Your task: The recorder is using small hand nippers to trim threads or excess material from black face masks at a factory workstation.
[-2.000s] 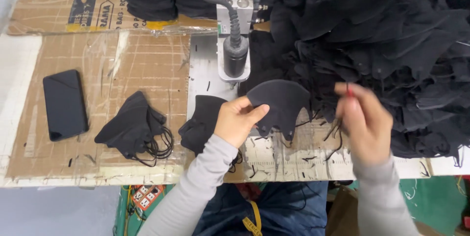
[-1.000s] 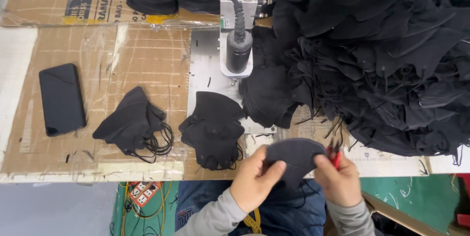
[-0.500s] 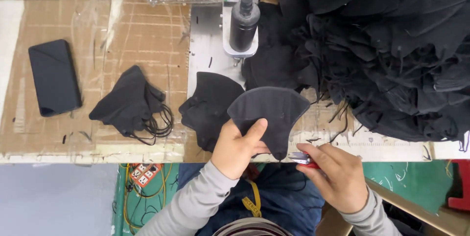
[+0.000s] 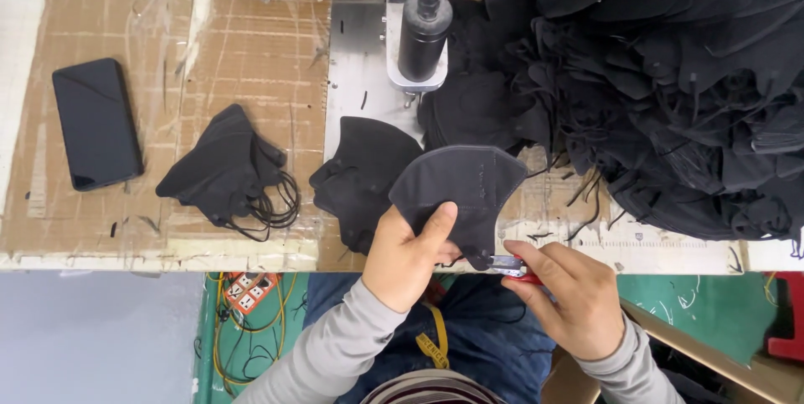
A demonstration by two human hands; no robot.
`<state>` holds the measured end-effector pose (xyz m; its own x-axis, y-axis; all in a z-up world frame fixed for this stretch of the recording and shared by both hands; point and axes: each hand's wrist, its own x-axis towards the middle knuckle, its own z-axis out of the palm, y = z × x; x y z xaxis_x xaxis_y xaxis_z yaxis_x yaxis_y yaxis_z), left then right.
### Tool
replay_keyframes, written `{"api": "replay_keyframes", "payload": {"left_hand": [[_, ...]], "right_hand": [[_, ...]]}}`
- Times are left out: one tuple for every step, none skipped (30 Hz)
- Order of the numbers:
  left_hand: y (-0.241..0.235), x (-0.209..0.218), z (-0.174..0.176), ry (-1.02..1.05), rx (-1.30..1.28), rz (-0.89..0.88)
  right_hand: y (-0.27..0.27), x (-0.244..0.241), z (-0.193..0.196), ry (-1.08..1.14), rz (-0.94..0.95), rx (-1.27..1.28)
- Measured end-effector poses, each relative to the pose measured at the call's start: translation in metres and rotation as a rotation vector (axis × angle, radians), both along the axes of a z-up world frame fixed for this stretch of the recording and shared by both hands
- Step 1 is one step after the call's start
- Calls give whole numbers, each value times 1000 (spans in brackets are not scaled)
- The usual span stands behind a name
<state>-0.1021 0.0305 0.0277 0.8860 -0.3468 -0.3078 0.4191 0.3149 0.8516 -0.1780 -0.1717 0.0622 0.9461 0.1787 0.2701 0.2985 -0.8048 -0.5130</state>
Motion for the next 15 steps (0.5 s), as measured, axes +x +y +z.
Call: {"api": "replay_keyframes", "payload": {"left_hand": [[-1,-1,-2,-18,-5,-3],[-1,-3,-4,-34,-10,-5],[-2,-4,-2,-31,-10,-6],[-3,-5,1,-27,-20,-13],[-4,-6,3,-22,-30,-21],[-5,-7,4,-21,-30,-19],[-6,-9,5,12,-27,-30],[-6,-10,6,46,-22,-37],[-5,-14,4,47,-20,-31],[-3,-18,3,-93,74,-36],[0,-22,2,-231,170,-43],[3,-27,5,-231,175,-27],[7,-32,9,-383,407,-193],[11,-38,12,-531,643,-361],[23,-44,8,-526,652,-346]], "right_hand": [[0,0,0,9,6,12],[1,0,0,19,12,24],[1,-1,-1,22,11,24],[1,-1,-2,8,18,21],[1,-1,-3,-6,25,18],[-2,-3,-4,-6,27,17],[-5,-5,-5,6,25,-9],[-7,-7,-7,17,26,-34],[-12,-11,-8,18,33,-32],[-17,-14,-10,12,122,-37],[-22,-17,-11,5,212,-43],[-34,-21,-18,3,228,-40],[-45,-25,-25,76,214,-36],[-56,-28,-33,148,202,-31],[-62,-23,-44,146,219,-28]]}}
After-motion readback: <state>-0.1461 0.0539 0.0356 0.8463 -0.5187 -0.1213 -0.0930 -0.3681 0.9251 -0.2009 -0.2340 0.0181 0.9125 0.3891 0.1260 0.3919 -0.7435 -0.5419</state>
